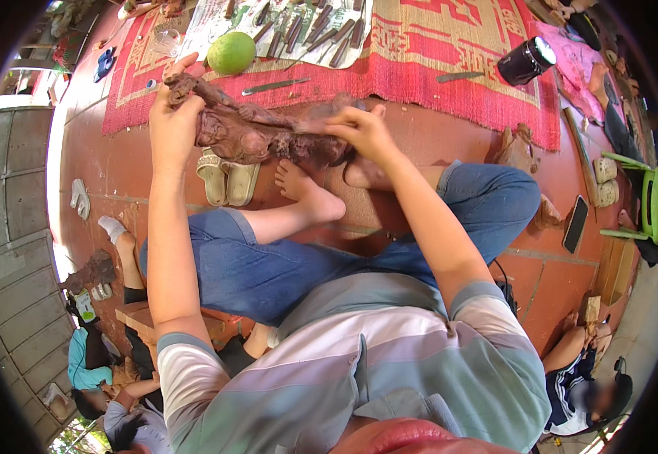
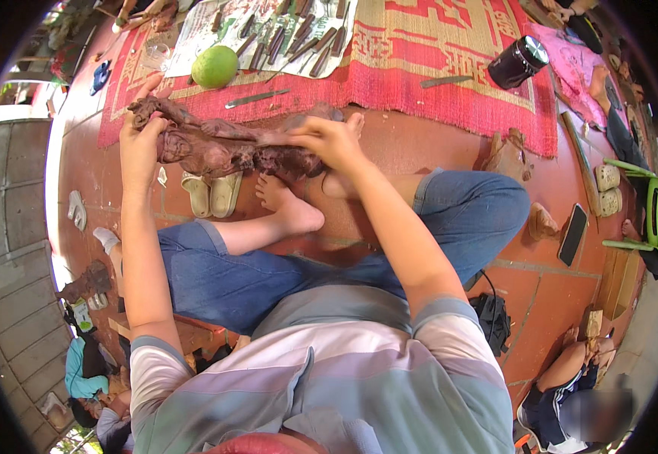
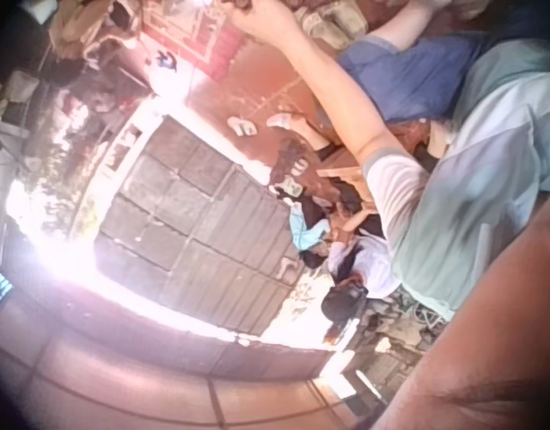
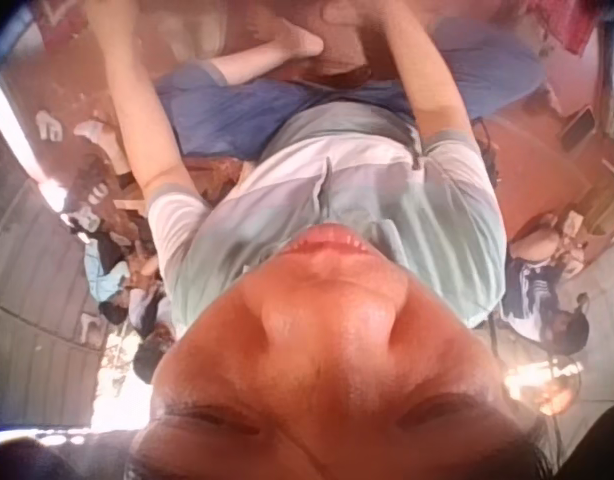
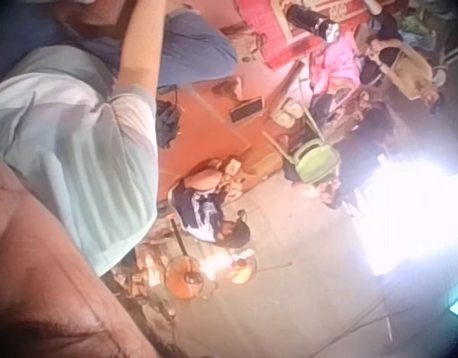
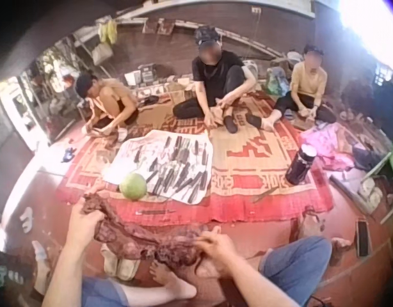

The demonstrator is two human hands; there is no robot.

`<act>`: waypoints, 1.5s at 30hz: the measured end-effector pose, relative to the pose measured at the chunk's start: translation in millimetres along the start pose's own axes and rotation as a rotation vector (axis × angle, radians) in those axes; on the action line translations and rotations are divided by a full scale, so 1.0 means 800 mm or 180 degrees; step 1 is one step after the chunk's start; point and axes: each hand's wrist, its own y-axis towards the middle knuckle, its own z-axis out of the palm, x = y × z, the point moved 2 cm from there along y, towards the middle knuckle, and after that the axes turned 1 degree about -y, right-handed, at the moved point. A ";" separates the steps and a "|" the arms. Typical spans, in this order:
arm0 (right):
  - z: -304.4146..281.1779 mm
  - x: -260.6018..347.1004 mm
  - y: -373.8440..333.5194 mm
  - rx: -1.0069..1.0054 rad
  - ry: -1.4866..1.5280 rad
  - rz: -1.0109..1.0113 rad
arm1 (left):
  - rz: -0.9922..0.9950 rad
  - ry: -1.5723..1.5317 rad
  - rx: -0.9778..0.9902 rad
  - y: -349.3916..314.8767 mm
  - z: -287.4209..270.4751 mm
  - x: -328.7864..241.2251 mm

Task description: The person sits cross-legged on a mat and carves a piece of dark wood using a small knife. They hold the wood with their left hand and use the knife in their right hand to shape the surface, occasionally rotating the object to access different areas.

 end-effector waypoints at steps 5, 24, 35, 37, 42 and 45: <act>-0.059 -0.024 -0.041 -0.0521 0.0375 0.0554 | -0.0056 -0.0181 -0.0054 -0.004 -0.003 0.004; -0.094 -0.070 -0.094 -0.0825 0.0857 0.0687 | -0.0400 0.0616 0.0803 0.027 -0.013 0.000; -0.052 0.007 -0.009 0.0174 -0.1825 -0.0522 | -0.0590 0.0475 0.0791 0.029 -0.005 -0.001; -0.052 -0.014 -0.019 0.0156 -0.1782 -0.0267 | -0.0499 0.0781 0.0735 0.024 -0.004 -0.006; -0.016 0.024 -0.028 0.0138 -0.1533 -0.0032 | -0.0662 0.0605 0.0790 0.019 0.005 -0.016; -0.013 0.003 -0.032 -0.0272 -0.1434 0.0002 | -0.0627 0.0575 0.0694 0.015 0.007 -0.021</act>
